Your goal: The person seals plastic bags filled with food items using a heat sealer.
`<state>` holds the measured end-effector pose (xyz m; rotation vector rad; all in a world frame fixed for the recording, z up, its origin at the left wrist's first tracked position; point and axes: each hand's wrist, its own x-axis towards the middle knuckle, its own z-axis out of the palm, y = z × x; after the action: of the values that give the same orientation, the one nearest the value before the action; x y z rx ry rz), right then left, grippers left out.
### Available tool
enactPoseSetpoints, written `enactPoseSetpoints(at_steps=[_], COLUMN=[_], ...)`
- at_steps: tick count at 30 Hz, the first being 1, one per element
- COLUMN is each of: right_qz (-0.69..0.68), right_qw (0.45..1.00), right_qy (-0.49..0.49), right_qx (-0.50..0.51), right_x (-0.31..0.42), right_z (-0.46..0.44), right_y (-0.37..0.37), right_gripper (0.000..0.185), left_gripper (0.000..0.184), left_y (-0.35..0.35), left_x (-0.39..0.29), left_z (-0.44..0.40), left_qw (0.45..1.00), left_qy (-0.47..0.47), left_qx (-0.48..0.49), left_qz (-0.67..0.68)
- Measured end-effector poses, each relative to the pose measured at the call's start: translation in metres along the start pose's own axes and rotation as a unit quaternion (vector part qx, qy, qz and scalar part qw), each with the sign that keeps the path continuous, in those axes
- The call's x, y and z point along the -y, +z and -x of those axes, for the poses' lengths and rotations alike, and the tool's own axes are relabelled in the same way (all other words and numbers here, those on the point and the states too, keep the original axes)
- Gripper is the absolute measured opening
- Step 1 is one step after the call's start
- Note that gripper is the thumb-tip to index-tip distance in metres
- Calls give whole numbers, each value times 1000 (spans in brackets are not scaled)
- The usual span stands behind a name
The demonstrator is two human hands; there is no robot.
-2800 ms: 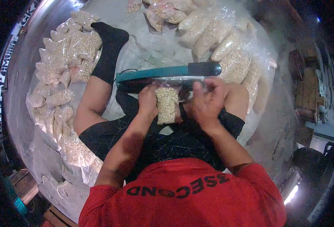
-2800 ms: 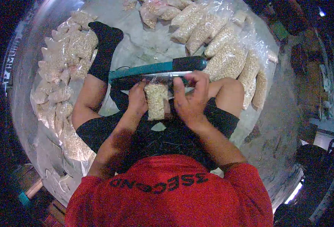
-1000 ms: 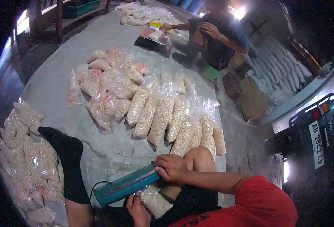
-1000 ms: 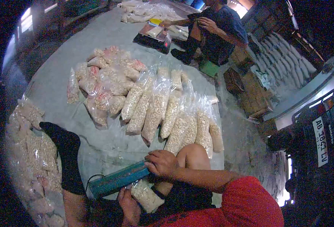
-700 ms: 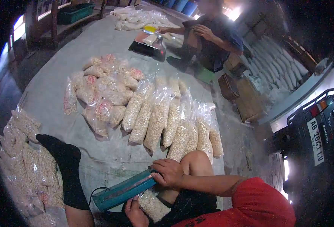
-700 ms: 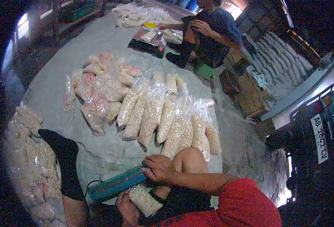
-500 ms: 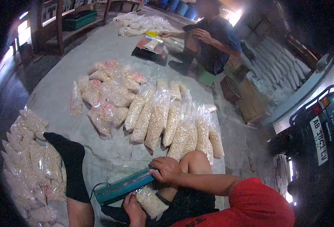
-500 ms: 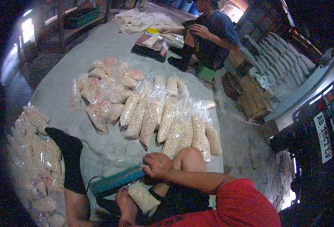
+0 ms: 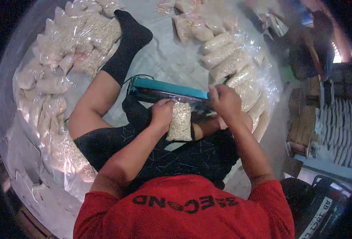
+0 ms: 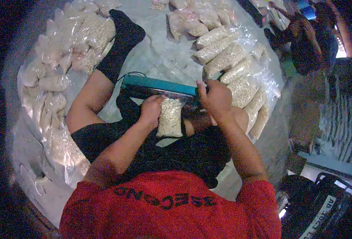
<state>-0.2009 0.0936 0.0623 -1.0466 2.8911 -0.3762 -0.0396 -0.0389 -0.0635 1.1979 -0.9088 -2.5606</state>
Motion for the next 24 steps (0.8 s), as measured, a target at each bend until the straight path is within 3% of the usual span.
enactPoseSetpoints(at_steps=[3, 6, 8, 9, 13, 15, 16, 18, 22, 24], right_qz=[30, 8, 14, -28, -41, -239, -239, -310, -265, -290], right_qw=[999, 998, 953, 956, 935, 938, 937, 928, 956, 946], right_qy=[12, -24, -137, -85, -9, 154, 156, 203, 122, 98], right_qx=[7, -54, -270, -279, -352, -196, -201, -42, 18, 104], right_x=[23, 29, 22, 13, -19, -17, -15, -10, 2, 6], right_z=[5, 18, 34, 55, 130, 163, 175, 192, 207, 204], right_y=[-41, -58, -61, -55, -17, -3, 0, 5, 7, 2], right_gripper=[42, 37, 42, 53, 55, 57, 57, 59, 52, 62], left_gripper=[17, 17, 18, 18, 16, 16, 15, 14, 21, 21], left_y=[-2, 1, 4, 1, -4, -1, 0, 1, 11, 16], left_x=[-1, -5, -8, -5, 5, 4, 5, 9, 5, 2], left_z=[4, 7, 11, 7, -2, 0, 3, 6, 29, 43], left_qw=[1000, 998, 999, 999, 997, 998, 998, 997, 981, 967], left_qy=[3, -26, -29, -29, -31, -26, -6, 15, 114, 153], left_qx=[24, 44, 24, 28, 64, 59, 62, 68, 55, 61], left_qz=[6, 31, 28, 26, 41, 27, 25, 19, -146, -193])
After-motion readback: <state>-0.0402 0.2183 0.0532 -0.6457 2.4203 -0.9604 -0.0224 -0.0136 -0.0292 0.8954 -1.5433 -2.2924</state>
